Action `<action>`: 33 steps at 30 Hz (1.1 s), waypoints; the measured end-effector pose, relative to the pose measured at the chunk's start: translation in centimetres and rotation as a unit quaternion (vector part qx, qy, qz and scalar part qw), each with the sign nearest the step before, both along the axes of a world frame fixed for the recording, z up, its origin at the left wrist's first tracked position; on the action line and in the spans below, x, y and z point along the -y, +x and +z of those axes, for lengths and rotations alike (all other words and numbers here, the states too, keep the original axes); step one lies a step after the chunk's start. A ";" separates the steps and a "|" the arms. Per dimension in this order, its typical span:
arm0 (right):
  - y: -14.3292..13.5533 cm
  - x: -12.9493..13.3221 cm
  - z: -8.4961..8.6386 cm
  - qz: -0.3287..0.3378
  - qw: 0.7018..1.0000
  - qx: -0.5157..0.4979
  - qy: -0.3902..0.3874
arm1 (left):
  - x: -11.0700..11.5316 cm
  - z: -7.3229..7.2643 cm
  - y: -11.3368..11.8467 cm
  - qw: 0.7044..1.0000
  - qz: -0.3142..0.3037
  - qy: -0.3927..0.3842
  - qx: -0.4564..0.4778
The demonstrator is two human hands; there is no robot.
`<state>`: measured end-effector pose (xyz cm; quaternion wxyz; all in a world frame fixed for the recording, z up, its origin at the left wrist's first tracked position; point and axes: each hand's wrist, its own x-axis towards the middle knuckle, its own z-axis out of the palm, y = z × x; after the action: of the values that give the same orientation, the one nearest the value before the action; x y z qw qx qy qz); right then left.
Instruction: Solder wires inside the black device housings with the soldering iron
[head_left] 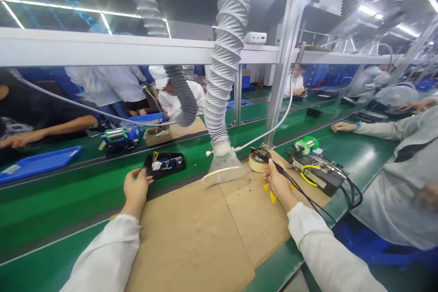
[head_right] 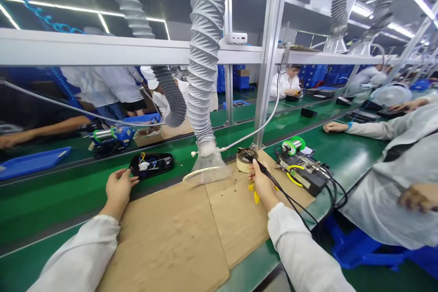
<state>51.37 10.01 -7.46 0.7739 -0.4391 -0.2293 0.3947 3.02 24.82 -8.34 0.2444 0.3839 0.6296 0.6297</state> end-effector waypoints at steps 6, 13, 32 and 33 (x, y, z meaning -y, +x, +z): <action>0.0 0.4 0.4 0.041 0.997 -0.055 -0.039 | -0.3 -0.4 -0.2 1.000 -0.006 -0.029 0.001; 1.2 0.5 0.8 -0.011 0.997 -0.067 -0.028 | 0.2 -0.1 -0.1 0.997 -0.020 -0.053 -0.047; 1.4 2.3 1.7 -0.090 0.950 0.298 -0.022 | 0.5 0.1 0.1 0.991 -0.051 -0.074 -0.096; 1.4 2.5 1.7 -0.094 0.944 0.316 -0.030 | 0.4 0.0 0.1 0.991 -0.051 -0.075 -0.097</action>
<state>52.74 7.52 -5.74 0.6817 -0.5840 -0.4077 0.1674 3.14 24.39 -8.30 0.2420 0.4555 0.6753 0.5273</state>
